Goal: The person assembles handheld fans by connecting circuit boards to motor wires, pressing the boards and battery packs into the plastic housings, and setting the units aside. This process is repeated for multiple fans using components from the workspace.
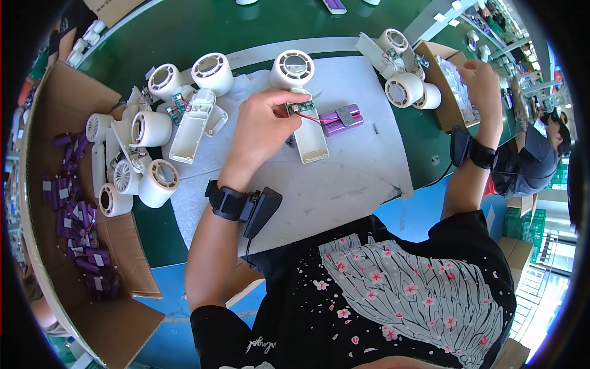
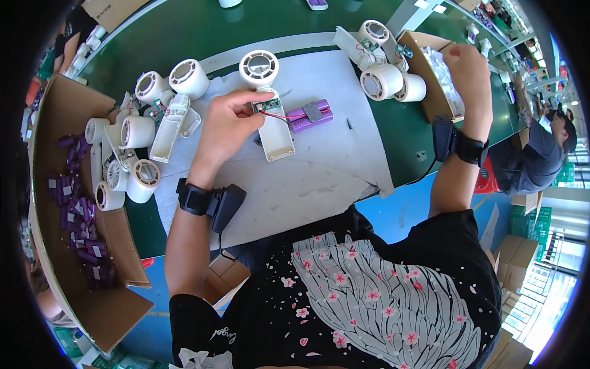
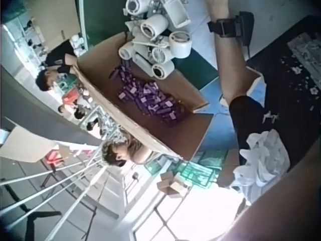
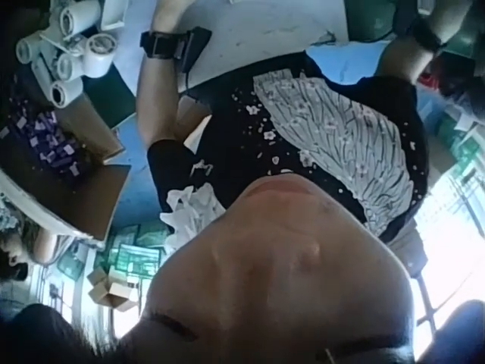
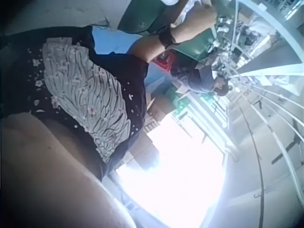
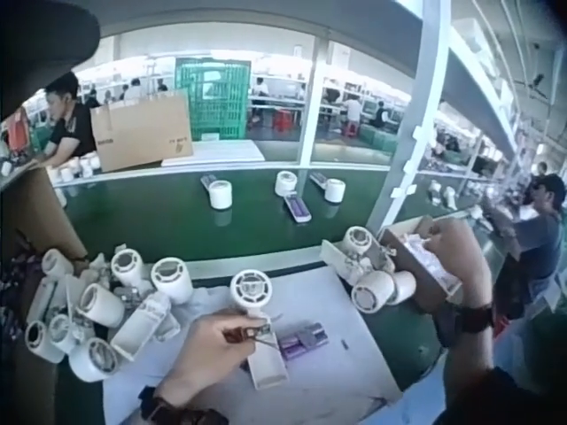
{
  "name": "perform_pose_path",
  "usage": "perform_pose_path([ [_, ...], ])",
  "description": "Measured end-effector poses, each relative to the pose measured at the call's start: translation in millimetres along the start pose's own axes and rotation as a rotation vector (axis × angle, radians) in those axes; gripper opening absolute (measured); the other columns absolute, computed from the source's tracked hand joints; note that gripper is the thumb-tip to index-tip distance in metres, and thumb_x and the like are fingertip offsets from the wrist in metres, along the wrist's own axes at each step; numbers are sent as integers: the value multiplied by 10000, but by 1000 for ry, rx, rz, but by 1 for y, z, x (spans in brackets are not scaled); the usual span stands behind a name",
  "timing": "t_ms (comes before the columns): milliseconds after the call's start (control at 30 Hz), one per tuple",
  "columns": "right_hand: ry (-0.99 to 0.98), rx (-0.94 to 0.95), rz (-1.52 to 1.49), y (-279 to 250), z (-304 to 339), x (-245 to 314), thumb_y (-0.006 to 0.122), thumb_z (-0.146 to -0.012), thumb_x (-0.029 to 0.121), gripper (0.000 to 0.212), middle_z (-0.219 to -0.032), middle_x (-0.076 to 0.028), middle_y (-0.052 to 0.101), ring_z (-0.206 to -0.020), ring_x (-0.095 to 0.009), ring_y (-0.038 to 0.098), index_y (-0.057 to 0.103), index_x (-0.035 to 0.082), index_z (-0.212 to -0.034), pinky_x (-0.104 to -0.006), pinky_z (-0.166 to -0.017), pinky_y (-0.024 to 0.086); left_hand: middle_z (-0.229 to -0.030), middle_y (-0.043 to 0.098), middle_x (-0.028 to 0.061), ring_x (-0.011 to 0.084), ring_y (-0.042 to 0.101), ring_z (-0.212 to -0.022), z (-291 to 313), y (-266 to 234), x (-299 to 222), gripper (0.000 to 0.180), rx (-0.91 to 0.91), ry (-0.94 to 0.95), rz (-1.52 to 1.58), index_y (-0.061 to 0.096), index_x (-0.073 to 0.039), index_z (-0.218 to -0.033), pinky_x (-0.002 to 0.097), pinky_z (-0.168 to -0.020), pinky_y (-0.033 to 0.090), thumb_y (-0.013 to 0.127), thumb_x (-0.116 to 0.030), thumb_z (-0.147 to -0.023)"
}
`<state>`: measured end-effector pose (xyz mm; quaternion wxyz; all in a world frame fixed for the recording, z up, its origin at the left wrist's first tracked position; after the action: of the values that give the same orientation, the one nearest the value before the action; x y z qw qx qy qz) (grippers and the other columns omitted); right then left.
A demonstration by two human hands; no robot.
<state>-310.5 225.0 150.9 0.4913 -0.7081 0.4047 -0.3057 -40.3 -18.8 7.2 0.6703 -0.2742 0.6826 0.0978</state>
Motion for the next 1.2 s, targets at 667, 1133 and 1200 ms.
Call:
perform_pose_path([
  [667,-384,1415,-1190,108,120,176,683,-858,93,484,-1063,-168,649,-813,-213,696,515,6,-1304,-317,-690,570,-1019,696,94,134,646,-725,1,-9,0,384,-5,-11,-65,725,-105,-1094,257,-686,516,646,-6,-732],
  [1133,-380,1589,-1532,83,127,176,784,-661,44,883,-1194,-150,519,-931,-269,667,334,13,-1420,-331,-751,578,-925,686,81,133,652,-682,4,-6,-5,334,-9,32,-80,722,-79,-1077,254,-653,513,738,-64,-744],
  [1200,-350,1576,-1453,89,125,175,806,-630,49,908,-1193,-146,522,-970,-261,653,349,12,-1414,-330,-775,569,-910,682,80,135,651,-676,5,-6,-6,332,-22,47,-93,723,-78,-1074,255,-649,512,737,-61,-743],
])
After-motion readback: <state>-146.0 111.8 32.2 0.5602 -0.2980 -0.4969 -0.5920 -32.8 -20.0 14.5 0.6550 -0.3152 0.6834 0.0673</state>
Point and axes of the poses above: each hand's wrist, its own z-axis away from the middle knuckle, its own y-axis out of the palm, x = y × z, the point moved 7 cm from there along -z, towards the middle knuckle
